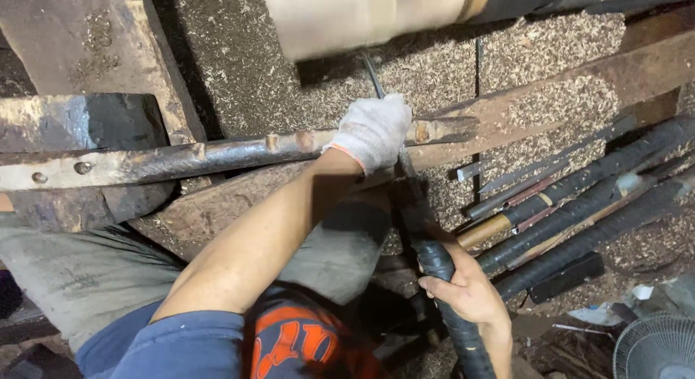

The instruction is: The person is using a file to shape a piece of wood while sitting in a workshop.

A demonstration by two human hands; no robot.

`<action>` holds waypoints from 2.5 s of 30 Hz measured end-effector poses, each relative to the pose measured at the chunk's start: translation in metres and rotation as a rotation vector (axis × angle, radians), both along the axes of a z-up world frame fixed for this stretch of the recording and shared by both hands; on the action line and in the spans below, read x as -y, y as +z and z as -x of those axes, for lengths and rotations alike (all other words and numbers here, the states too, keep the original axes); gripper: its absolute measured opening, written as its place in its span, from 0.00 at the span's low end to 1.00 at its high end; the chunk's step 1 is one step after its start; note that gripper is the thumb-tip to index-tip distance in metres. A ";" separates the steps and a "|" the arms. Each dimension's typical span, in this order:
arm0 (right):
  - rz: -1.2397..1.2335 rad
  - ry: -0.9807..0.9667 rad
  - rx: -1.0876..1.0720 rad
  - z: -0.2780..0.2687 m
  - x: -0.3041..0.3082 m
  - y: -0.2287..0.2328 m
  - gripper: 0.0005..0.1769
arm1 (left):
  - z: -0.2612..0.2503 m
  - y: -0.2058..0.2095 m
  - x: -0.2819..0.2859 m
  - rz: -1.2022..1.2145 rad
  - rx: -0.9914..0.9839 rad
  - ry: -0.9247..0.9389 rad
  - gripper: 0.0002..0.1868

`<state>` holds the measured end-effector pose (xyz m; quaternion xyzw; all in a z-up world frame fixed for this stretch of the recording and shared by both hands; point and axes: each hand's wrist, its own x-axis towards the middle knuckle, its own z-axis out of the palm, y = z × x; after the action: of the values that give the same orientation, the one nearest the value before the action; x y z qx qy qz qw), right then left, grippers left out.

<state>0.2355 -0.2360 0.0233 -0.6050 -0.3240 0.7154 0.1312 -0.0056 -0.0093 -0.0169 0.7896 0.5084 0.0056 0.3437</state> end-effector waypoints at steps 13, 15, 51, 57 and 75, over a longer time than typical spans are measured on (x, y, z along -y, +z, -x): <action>-0.074 -0.224 -0.020 0.041 0.028 0.000 0.33 | 0.002 -0.015 0.001 -0.040 0.124 0.012 0.14; -0.078 -0.220 0.014 0.049 0.029 0.002 0.33 | 0.002 -0.016 0.001 -0.047 0.143 0.003 0.15; -0.153 0.245 -0.041 -0.045 -0.049 0.002 0.52 | -0.003 -0.017 0.007 -0.165 0.024 0.073 0.07; -0.052 0.142 -0.051 -0.042 -0.032 -0.004 0.53 | -0.003 -0.019 0.005 -0.178 0.031 0.038 0.08; -0.092 -0.106 -0.011 0.032 -0.001 0.026 0.54 | -0.012 -0.047 0.004 -0.260 0.132 -0.012 0.06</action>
<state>0.2037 -0.2355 0.0493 -0.6106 -0.3232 0.6952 0.1985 0.0063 -0.0135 -0.0640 0.8283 0.4751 0.1212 0.2712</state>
